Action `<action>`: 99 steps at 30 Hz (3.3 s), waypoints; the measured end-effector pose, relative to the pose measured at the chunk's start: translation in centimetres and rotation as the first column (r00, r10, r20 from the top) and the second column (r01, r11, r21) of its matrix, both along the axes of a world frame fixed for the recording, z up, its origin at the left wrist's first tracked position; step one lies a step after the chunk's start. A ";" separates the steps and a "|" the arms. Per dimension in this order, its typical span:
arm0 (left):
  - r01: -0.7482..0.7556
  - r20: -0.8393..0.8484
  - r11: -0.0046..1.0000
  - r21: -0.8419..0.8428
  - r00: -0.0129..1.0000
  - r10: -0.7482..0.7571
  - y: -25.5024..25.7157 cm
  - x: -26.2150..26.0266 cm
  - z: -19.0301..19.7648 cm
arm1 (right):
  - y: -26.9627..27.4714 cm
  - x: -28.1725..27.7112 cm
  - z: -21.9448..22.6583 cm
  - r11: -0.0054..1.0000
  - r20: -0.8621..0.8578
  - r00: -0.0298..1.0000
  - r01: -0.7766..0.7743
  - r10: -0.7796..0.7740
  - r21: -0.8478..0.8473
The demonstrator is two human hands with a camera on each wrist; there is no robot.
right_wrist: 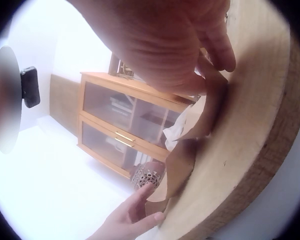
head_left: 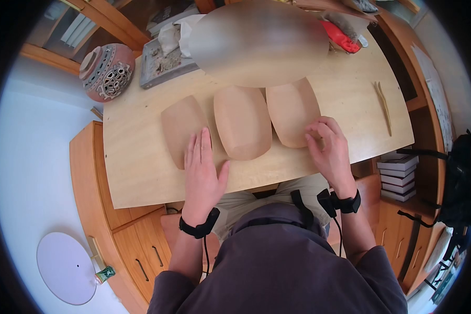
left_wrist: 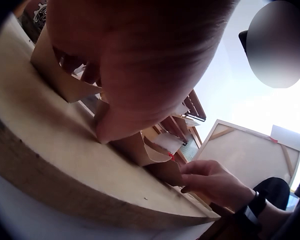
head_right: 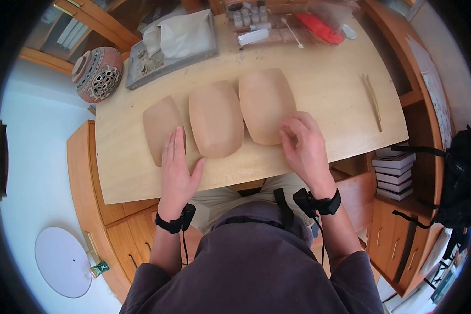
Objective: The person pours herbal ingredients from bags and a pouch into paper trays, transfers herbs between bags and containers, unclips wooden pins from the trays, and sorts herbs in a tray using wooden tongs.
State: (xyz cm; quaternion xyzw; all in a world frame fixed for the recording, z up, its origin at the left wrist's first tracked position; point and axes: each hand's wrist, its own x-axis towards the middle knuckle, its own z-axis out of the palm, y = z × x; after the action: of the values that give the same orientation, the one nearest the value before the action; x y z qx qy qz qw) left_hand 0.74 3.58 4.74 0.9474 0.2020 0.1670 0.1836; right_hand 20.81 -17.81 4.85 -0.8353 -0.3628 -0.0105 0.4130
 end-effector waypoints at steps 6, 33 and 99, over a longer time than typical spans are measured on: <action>-0.027 -0.134 0.999 -0.044 0.991 0.021 0.2 -0.7 -0.8 | -0.4 -0.3 0.3 1.000 -0.039 0.999 0.014 -0.015 -0.022; -0.028 0.145 0.999 0.039 0.989 0.022 2.7 -3.2 1.2 | -2.2 2.2 0.1 0.971 0.074 0.977 0.188 -0.201 0.146; -0.362 0.321 0.932 -0.008 0.882 0.345 4.2 -6.2 -4.3 | -3.9 3.0 -4.4 0.961 0.268 0.923 0.274 -0.275 0.041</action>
State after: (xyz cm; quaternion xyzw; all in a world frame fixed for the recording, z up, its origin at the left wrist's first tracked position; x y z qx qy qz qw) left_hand -5.46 7.76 0.41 0.8599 0.3346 0.3530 0.1552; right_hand 23.82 -21.73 0.45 -0.8679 -0.2952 -0.1831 0.3551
